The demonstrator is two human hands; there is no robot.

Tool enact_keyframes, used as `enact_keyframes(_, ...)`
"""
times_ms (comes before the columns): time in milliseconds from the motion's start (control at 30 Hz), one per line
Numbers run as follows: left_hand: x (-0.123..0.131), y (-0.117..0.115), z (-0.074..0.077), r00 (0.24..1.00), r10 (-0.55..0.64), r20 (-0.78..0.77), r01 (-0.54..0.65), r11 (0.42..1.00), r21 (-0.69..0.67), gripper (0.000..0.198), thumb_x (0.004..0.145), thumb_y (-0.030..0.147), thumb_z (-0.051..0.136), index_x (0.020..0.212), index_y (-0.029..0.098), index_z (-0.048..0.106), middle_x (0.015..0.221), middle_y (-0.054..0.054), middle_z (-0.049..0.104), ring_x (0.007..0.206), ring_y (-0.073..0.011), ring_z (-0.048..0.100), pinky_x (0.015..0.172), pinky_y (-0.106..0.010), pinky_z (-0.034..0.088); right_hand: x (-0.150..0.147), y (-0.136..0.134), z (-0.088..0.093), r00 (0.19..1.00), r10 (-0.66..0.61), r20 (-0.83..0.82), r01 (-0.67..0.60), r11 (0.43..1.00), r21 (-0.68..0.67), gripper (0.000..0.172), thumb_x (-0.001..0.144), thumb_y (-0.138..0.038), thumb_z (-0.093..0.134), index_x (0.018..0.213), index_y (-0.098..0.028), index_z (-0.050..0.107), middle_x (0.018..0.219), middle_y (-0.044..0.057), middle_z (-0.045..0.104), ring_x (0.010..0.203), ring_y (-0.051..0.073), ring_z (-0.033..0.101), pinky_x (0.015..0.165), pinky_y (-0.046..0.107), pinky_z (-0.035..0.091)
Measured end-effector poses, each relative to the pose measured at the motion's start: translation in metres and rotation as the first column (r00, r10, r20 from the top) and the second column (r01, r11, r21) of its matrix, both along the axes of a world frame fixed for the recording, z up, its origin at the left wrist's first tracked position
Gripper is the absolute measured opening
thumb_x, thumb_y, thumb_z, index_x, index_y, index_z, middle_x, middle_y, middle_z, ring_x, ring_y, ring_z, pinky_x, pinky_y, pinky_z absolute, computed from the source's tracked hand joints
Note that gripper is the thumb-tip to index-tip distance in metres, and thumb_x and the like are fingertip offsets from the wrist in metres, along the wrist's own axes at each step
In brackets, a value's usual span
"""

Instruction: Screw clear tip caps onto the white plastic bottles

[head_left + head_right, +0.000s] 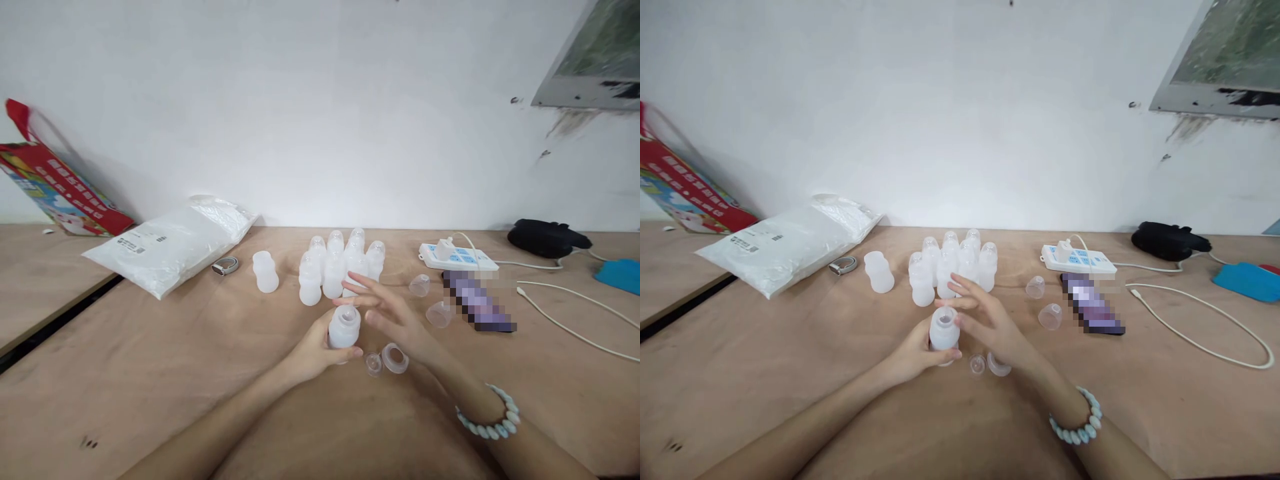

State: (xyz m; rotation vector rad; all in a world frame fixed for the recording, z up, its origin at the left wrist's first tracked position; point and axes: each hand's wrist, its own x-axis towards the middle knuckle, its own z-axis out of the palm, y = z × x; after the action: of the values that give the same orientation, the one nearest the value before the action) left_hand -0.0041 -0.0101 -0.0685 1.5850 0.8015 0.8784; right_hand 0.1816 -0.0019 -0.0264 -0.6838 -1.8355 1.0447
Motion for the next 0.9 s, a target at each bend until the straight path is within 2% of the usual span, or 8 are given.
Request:
enact_keyframes(100,-0.001,0.001,0.000,1.000,0.017,-0.001,-0.017,1.000,-0.007,0.057,0.072,0.034,0.081,0.121,0.019,0.057,0.110,-0.008,0.065,0.112,-0.0305,0.056,0.094,-0.043,0.045,0.005,0.005,-0.002,0.939,-0.329,-0.102,0.321,0.943,-0.084,0.033,0.096,-0.047,0.056,0.114,-0.020,0.062,0.072,0.005,0.071,0.092,0.029,0.069,0.081,0.043,0.054)
enact_keyframes(167,-0.001,0.002,-0.001,1.000,0.031,-0.008,-0.031,0.999,-0.035,0.056,0.071,0.035,0.081,0.119,0.018,0.057,0.103,-0.007,0.067,0.106,-0.0293,0.058,0.091,-0.042,0.046,0.007,0.007,-0.003,0.900,-0.417,-0.126,0.408,0.908,-0.092,0.024,0.095,-0.042,0.057,0.100,-0.020,0.063,0.069,0.003,0.069,0.075,0.024,0.068,0.071,0.038,0.055)
enact_keyframes(300,-0.001,0.002,0.001,0.999,0.038,0.011,-0.037,0.998,-0.052,0.055,0.071,0.034,0.080,0.118,0.018,0.057,0.099,-0.006,0.066,0.101,-0.0269,0.058,0.086,-0.039,0.047,0.008,0.002,0.002,0.996,-0.022,-0.090,0.015,0.996,-0.085,0.039,0.091,-0.029,0.062,0.128,-0.023,0.051,0.110,0.007,0.070,0.110,0.024,0.062,0.099,0.043,0.046)
enact_keyframes(400,-0.002,-0.001,0.008,0.998,-0.032,0.055,0.037,0.996,-0.081,0.043,0.070,0.032,0.079,0.106,0.019,0.060,0.092,-0.003,0.063,0.091,-0.0225,0.058,0.080,-0.035,0.047,0.008,-0.001,0.008,0.978,0.205,-0.021,-0.206,0.973,-0.107,0.061,0.089,-0.028,0.069,0.142,-0.026,0.040,0.121,0.009,0.066,0.120,0.024,0.056,0.107,0.047,0.039)
enact_keyframes(533,-0.005,-0.008,0.018,0.934,-0.330,0.137,0.354,0.908,-0.224,0.032,0.065,0.031,0.081,0.086,0.019,0.059,0.076,0.001,0.058,0.071,-0.0152,0.054,0.067,-0.029,0.044,0.004,-0.005,0.013,0.982,0.188,0.010,-0.188,0.982,-0.026,0.066,0.077,-0.048,0.082,0.133,-0.026,0.054,0.103,0.004,0.066,0.093,0.021,0.061,0.086,0.036,0.049)
enact_keyframes(700,-0.005,-0.014,0.024,0.794,-0.515,0.323,0.608,0.657,-0.446,0.039,0.053,0.037,0.083,0.072,0.017,0.056,0.069,0.001,0.055,0.061,-0.0135,0.052,0.059,-0.028,0.042,-0.008,-0.013,0.011,0.983,0.162,0.082,-0.167,0.984,0.061,0.039,0.078,-0.054,0.073,0.093,-0.018,0.071,0.074,0.000,0.061,0.062,0.014,0.051,0.055,0.025,0.040)
enact_keyframes(800,-0.003,-0.014,0.027,0.913,-0.389,0.126,0.406,0.826,-0.391,0.030,0.059,0.030,0.076,0.076,0.016,0.056,0.068,0.003,0.053,0.061,-0.0120,0.049,0.056,-0.025,0.037,-0.014,-0.014,0.002,0.993,-0.005,0.120,0.010,0.999,-0.040,0.023,0.074,-0.038,0.069,0.073,-0.016,0.064,0.059,-0.002,0.055,0.050,0.011,0.043,0.046,0.022,0.030)
enact_keyframes(900,0.000,-0.013,0.030,0.978,-0.108,-0.177,0.087,0.989,-0.123,0.020,0.066,0.019,0.063,0.084,0.017,0.054,0.072,0.003,0.054,0.063,-0.0119,0.047,0.055,-0.024,0.033,-0.019,-0.012,-0.007,0.936,-0.268,0.227,0.284,0.958,-0.040,0.019,0.071,-0.034,0.064,0.066,-0.016,0.059,0.053,-0.004,0.048,0.049,0.011,0.039,0.046,0.022,0.027)
